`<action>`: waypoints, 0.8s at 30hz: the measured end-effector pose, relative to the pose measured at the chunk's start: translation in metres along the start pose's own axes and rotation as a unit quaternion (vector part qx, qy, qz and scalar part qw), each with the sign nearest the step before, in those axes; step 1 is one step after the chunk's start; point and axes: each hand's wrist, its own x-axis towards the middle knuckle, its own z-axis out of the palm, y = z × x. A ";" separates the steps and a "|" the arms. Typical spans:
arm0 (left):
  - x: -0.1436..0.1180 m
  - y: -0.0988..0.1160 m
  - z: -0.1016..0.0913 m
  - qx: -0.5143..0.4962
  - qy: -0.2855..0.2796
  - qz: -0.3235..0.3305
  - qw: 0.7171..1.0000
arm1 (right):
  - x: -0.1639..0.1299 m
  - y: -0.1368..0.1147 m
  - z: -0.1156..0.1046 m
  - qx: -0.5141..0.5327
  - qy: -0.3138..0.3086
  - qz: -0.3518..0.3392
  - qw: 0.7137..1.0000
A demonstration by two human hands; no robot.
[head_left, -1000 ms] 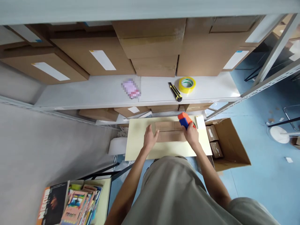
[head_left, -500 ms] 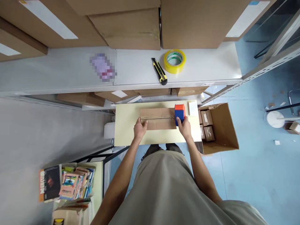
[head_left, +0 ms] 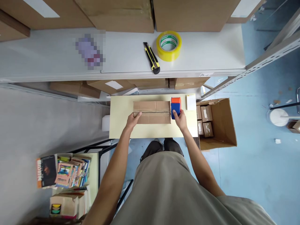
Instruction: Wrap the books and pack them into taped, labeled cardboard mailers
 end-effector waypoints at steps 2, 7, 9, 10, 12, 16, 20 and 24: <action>-0.005 0.002 0.001 0.027 0.014 0.018 0.999 | -0.003 0.000 0.001 -0.027 0.005 -0.014 1.000; -0.032 -0.005 0.013 0.115 0.117 0.060 0.985 | -0.012 0.006 -0.005 -0.024 -0.005 -0.019 1.000; -0.044 -0.015 0.015 0.110 0.124 0.069 0.984 | -0.023 0.012 -0.010 -0.025 -0.007 -0.022 0.999; -0.049 -0.021 0.014 0.105 0.116 0.074 0.985 | -0.030 0.015 -0.013 -0.031 -0.007 -0.023 0.999; -0.060 -0.035 0.011 0.095 0.086 0.090 0.988 | -0.049 0.021 -0.019 -0.049 -0.007 -0.022 0.999; -0.078 -0.063 0.000 0.077 0.037 0.122 0.989 | -0.087 0.027 -0.024 -0.053 0.006 -0.025 0.998; -0.084 -0.077 -0.005 0.019 0.061 0.159 0.985 | -0.096 0.024 -0.012 -0.028 0.027 -0.072 0.997; -0.080 -0.089 -0.005 -0.045 0.127 0.194 0.972 | -0.091 0.028 0.010 0.020 0.028 -0.105 0.994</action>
